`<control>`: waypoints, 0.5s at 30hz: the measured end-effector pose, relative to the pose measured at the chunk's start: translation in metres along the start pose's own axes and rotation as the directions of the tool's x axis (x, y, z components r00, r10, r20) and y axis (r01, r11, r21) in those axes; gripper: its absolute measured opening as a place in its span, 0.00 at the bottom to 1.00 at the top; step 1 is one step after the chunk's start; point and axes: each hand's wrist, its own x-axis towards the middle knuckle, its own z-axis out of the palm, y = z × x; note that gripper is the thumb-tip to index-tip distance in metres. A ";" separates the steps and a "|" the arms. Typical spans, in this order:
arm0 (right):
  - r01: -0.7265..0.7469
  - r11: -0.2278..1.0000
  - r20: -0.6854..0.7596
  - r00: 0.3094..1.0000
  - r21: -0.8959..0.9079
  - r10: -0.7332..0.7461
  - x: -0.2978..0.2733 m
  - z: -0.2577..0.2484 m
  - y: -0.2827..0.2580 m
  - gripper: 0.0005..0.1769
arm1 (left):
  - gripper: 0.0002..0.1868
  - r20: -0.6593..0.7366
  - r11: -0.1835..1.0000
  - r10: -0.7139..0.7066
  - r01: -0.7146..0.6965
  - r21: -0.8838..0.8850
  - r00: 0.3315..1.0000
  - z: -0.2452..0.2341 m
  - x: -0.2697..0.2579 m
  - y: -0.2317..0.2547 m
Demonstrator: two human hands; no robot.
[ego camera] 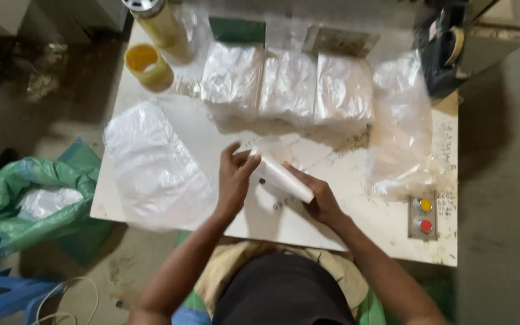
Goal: Manually folding and stacking plastic bags containing materials on a workbench in a factory setting.
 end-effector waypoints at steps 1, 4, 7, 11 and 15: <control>-0.280 0.925 -0.065 0.950 0.257 0.306 0.009 -0.003 -0.016 0.24 | 0.49 -0.045 0.985 -0.101 0.093 -0.148 0.994 0.004 -0.010 0.002; -0.498 0.731 -0.016 0.822 0.467 0.570 -0.007 0.012 -0.029 0.20 | 0.48 0.030 0.845 -0.326 0.306 -0.438 0.945 0.020 -0.038 -0.010; -0.456 0.727 -0.038 0.834 0.513 0.550 -0.008 0.020 -0.062 0.28 | 0.34 0.116 0.722 -0.331 0.331 -0.608 0.936 0.022 -0.029 -0.041; -0.459 0.666 -0.122 0.764 0.587 0.634 -0.031 0.037 -0.079 0.22 | 0.18 0.062 0.774 -0.143 0.151 -0.615 0.988 0.029 -0.032 -0.068; -0.367 0.929 0.049 0.930 0.053 0.365 -0.040 0.023 -0.039 0.27 | 0.17 0.033 0.918 -0.012 0.024 -0.395 0.999 -0.031 -0.031 -0.045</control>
